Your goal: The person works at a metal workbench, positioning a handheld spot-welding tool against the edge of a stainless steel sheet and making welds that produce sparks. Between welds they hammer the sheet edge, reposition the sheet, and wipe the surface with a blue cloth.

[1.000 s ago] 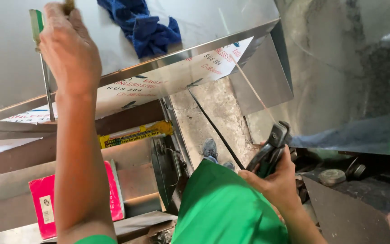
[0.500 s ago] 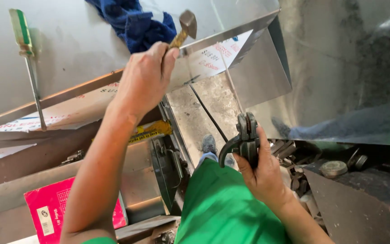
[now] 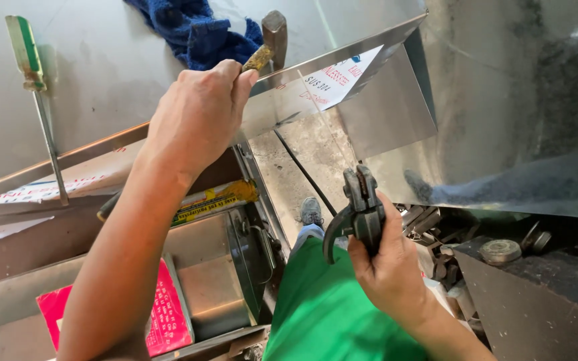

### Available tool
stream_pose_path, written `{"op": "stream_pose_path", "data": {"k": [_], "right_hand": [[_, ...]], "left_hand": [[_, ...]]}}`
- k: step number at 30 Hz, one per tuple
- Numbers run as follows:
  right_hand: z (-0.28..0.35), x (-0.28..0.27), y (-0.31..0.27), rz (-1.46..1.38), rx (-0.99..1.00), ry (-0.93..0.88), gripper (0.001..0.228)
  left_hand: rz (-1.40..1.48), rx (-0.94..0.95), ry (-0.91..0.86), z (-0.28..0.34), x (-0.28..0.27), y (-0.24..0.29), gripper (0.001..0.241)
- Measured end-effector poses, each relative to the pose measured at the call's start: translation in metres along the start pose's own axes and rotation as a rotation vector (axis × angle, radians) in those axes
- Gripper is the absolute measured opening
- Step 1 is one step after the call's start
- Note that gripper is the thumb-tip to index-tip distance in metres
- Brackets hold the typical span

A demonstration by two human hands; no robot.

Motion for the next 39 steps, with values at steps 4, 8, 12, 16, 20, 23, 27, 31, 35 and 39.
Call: {"op": "stream_pose_path", "data": {"k": [4, 8, 12, 16, 20, 23, 27, 31, 35, 39], "right_hand": [[-0.002, 0.008, 0.007, -0.013, 0.013, -0.014, 0.072], [-0.006, 0.013, 0.011, 0.008, 0.007, -0.016, 0.073], [-0.006, 0.018, 0.017, 0.012, -0.003, -0.019, 0.073], [-0.007, 0.022, 0.019, -0.023, -0.045, -0.009, 0.072], [-0.006, 0.022, 0.017, -0.04, -0.091, 0.022, 0.069], [-0.008, 0.023, 0.015, -0.027, -0.121, 0.034, 0.068], [-0.009, 0.023, 0.016, -0.012, -0.144, 0.034, 0.068], [-0.009, 0.023, 0.013, -0.005, -0.175, 0.043, 0.067], [-0.009, 0.023, 0.015, -0.009, -0.156, 0.036, 0.067], [-0.012, 0.022, 0.013, -0.007, -0.157, 0.031, 0.067]], "left_hand": [[-0.016, -0.021, -0.016, 0.001, -0.001, 0.0, 0.038], [-0.022, -0.029, 0.004, 0.003, 0.0, 0.002, 0.037], [-0.028, -0.04, 0.013, 0.004, 0.001, 0.001, 0.037], [-0.008, -0.057, 0.005, 0.004, 0.002, 0.001, 0.036], [-0.022, -0.057, 0.006, 0.004, 0.003, 0.001, 0.036], [-0.017, -0.06, 0.006, 0.004, 0.001, 0.003, 0.035], [-0.024, -0.054, 0.011, 0.003, 0.001, 0.003, 0.035], [-0.013, -0.054, -0.002, 0.003, 0.001, 0.003, 0.036], [-0.015, -0.05, -0.001, 0.003, 0.001, 0.003, 0.035], [-0.028, -0.036, 0.005, 0.002, 0.001, 0.003, 0.035]]}}
Point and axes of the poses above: each hand's wrist, its own z-axis away from the middle knuckle, its own x-axis out of the palm, y = z × x, the point moved 7 cm from there along -z, towards the middle knuckle, and after that the axes turned 7 degrees about x, right-handed, at the moved point
